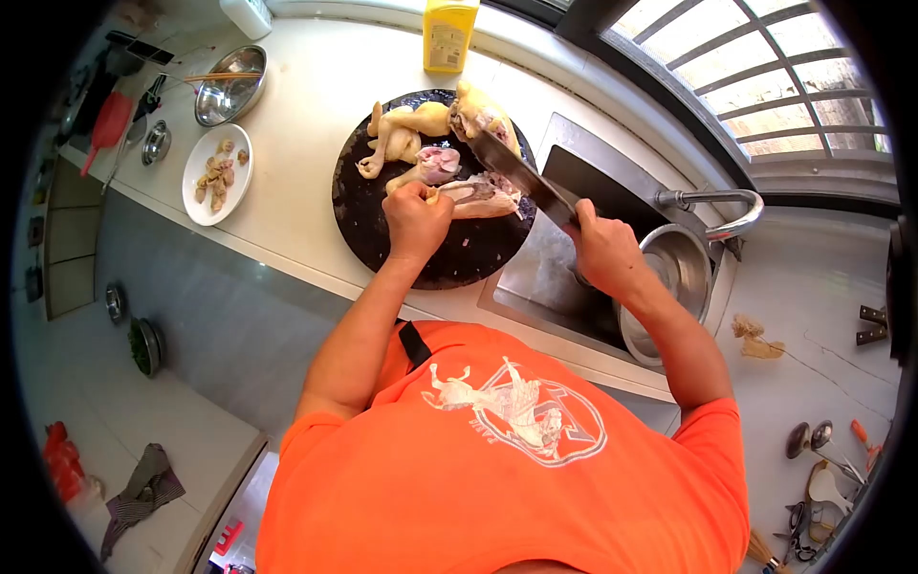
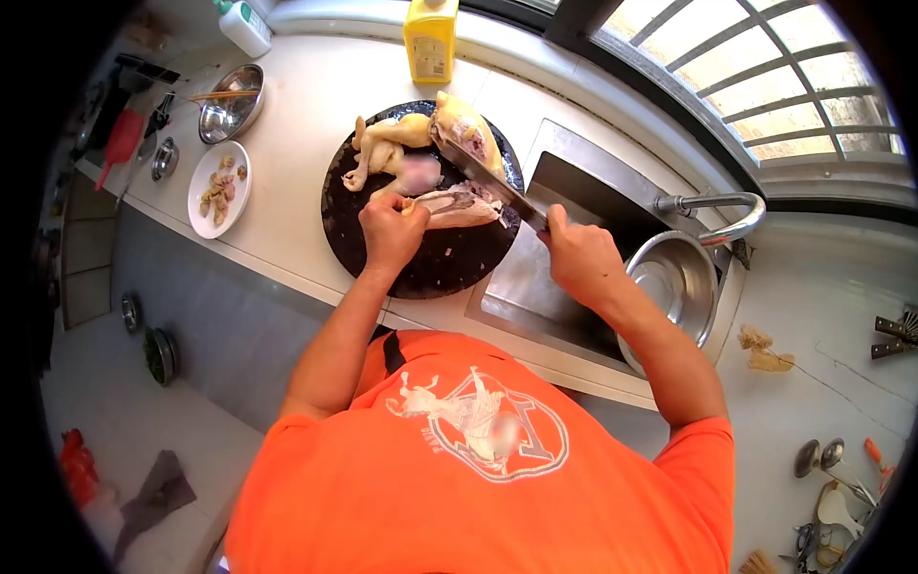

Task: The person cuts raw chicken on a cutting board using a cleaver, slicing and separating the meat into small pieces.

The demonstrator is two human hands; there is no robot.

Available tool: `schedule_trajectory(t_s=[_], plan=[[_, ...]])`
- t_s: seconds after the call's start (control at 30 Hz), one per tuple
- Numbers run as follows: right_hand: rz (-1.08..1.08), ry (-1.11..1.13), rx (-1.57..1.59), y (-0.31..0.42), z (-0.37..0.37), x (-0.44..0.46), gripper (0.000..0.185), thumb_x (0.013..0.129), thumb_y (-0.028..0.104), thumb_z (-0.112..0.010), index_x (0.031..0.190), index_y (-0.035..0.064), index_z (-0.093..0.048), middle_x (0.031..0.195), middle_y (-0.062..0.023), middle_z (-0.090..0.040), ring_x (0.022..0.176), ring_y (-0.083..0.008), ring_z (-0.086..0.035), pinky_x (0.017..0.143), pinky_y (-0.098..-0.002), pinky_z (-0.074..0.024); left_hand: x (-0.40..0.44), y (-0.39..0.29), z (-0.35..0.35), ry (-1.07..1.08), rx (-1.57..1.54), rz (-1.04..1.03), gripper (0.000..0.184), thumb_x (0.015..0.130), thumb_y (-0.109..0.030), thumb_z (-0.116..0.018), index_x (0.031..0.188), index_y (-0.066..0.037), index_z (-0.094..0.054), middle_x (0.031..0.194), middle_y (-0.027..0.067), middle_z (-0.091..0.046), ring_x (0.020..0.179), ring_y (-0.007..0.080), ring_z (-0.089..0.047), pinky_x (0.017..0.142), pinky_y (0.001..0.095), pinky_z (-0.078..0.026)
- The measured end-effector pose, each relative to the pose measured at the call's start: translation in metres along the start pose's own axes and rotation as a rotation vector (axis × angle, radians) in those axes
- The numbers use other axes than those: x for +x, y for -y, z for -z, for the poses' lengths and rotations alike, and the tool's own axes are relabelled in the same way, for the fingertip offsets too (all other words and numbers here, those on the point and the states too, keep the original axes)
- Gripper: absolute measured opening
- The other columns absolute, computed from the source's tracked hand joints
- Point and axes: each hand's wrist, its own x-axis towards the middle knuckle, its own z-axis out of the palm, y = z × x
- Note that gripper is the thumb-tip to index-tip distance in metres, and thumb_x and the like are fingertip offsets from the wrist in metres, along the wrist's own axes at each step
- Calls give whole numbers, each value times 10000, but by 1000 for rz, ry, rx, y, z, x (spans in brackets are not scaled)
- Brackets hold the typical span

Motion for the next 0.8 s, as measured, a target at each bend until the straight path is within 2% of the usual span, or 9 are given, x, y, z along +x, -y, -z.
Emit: schedule_trajectory(t_s=[0.13,0.23,0.27,0.4,0.5,0.6,0.63,0.7,0.8], plan=[[170,-301,148,31,15,10,215,1001,163,-582,1023,-4,-449,756,-244,-687,665,-468,-666,593,-575,-505,2,-4,1,-6,-14,8,213,732,-125,-700,639,54,-636,604,245,-613,586,429,-654,595,462,-530],[-41,73,-29,16,-35,31,149,983,98,-540,1023,-11,-447,791,-264,-702,708,-468,-691,625,-572,-530,-3,-8,-1,9,-31,15,219,737,-124,-697,635,55,-623,608,251,-609,585,433,-646,603,475,-523],[-47,93,-48,3,-58,35,123,951,46,-513,1027,-22,-445,809,-278,-709,748,-474,-708,653,-568,-549,-5,-8,-3,7,-37,-2,220,738,-123,-694,632,55,-618,607,253,-606,586,437,-641,604,481,-518],[-154,95,-30,13,-61,31,164,939,42,-530,1062,-31,-452,820,-289,-709,771,-478,-716,674,-565,-555,-7,-1,-5,27,-26,-2,222,741,-115,-685,629,57,-603,617,266,-602,597,452,-629,599,489,-500],[-212,208,-16,12,-55,6,174,940,46,-543,1068,-34,-457,841,-292,-710,803,-487,-713,700,-572,-551,-4,9,-2,13,-10,-2,207,733,-112,-685,644,63,-619,629,265,-616,609,444,-645,606,478,-512],[-249,218,-31,-1,-38,-20,181,955,74,-559,1060,-39,-463,864,-297,-708,837,-493,-706,731,-576,-546,8,8,11,-20,25,27,180,730,-107,-682,678,63,-652,646,268,-624,621,438,-657,608,464,-522],[-238,206,-37,-3,-33,-17,188,961,87,-566,1058,-39,-465,866,-298,-707,838,-493,-703,737,-580,-542,12,9,16,-14,36,-37,181,733,-107,-687,679,61,-647,653,260,-629,609,429,-656,600,458,-520],[-219,222,-20,-2,-33,-24,205,973,114,-579,1055,-38,-469,871,-299,-705,839,-494,-697,748,-587,-533,9,5,30,88,31,-43,185,733,-102,-699,673,59,-629,648,246,-627,600,419,-653,596,444,-519],[-200,254,42,7,-35,-10,229,991,156,-589,1078,-22,-474,884,-308,-696,879,-505,-684,749,-605,-514,-3,-3,38,93,-12,-93,187,731,-122,-731,725,54,-667,637,201,-652,554,291,-661,589,381,-518]])
